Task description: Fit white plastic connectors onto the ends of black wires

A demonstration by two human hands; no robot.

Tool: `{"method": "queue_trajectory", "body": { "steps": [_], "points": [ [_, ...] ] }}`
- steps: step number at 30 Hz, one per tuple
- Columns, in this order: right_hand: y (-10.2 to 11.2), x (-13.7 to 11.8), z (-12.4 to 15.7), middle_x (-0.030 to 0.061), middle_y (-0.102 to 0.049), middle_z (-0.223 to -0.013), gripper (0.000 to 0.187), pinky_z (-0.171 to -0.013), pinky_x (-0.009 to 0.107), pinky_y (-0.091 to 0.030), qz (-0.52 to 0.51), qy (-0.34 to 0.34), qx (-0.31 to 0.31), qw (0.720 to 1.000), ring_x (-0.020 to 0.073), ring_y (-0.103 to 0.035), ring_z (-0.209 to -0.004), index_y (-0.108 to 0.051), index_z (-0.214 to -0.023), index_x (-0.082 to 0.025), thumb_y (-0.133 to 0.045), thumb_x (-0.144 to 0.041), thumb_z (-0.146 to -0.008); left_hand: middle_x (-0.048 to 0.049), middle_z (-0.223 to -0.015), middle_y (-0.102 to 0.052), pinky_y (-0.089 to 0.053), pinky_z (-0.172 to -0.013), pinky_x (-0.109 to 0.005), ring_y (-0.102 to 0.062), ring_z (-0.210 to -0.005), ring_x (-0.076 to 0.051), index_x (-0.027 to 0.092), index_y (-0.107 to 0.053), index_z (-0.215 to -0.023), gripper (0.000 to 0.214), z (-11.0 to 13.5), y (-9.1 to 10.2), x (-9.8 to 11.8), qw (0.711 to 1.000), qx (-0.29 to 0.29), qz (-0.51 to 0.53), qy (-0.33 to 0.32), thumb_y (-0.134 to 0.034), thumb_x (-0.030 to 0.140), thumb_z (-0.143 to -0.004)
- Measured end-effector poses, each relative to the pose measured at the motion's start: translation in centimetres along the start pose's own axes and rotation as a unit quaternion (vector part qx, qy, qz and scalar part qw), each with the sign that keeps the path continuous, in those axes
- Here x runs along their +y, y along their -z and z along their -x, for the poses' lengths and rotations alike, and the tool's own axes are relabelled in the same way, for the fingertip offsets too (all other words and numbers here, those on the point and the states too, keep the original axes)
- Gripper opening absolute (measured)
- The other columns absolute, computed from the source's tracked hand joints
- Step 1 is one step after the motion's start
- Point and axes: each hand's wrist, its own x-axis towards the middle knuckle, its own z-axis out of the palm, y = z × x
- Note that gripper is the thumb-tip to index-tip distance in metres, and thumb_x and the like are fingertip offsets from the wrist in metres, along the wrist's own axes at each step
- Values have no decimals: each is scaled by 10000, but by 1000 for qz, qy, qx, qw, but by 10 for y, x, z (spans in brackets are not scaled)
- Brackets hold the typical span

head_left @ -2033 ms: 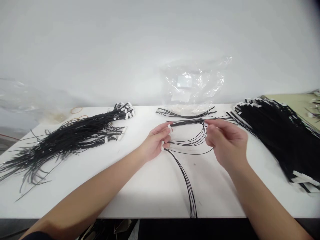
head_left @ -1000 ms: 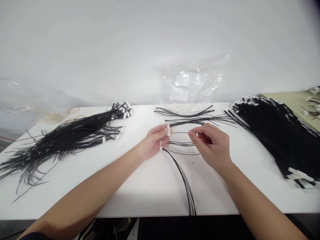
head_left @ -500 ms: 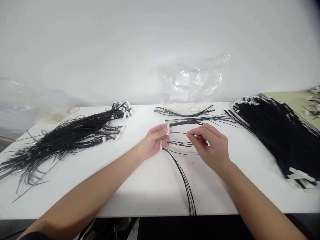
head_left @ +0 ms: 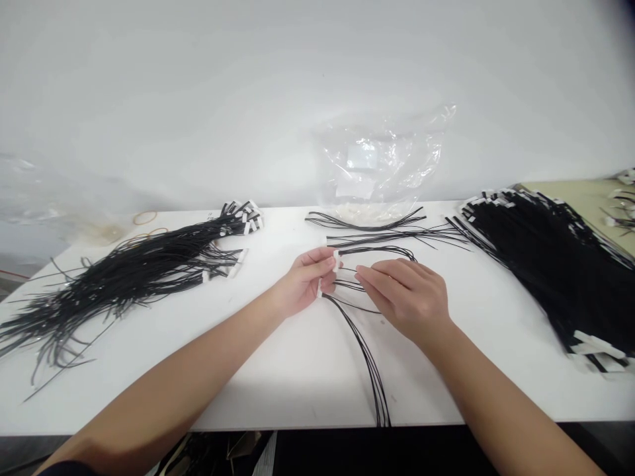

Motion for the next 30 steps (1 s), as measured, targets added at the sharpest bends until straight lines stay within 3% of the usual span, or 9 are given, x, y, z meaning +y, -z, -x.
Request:
{"method": "queue_trajectory", "body": {
  "steps": [24,30],
  "points": [
    [-10,-11,-2,-48,-631,-665,125,-532,186,-358,-38,-3,21,999,34,-515,-555,-656,-801,-199,-620,-92,-749,-7,-725,-588,-323,-468,-196,-438,-461,-35,136,-581,-818,176,0,-2,0,999,-2,-41,10,-698,167,-690],
    [-8,-10,-3,-43,-628,-684,114,-548,195,-368,-22,-2,2,1000,41,-525,-583,-640,-813,-210,-595,-112,-776,-6,-733,-581,-323,-460,-196,-440,-483,-40,139,-582,-818,178,2,-3,1,999,-3,-38,9,-698,175,-688]
  ]
}}
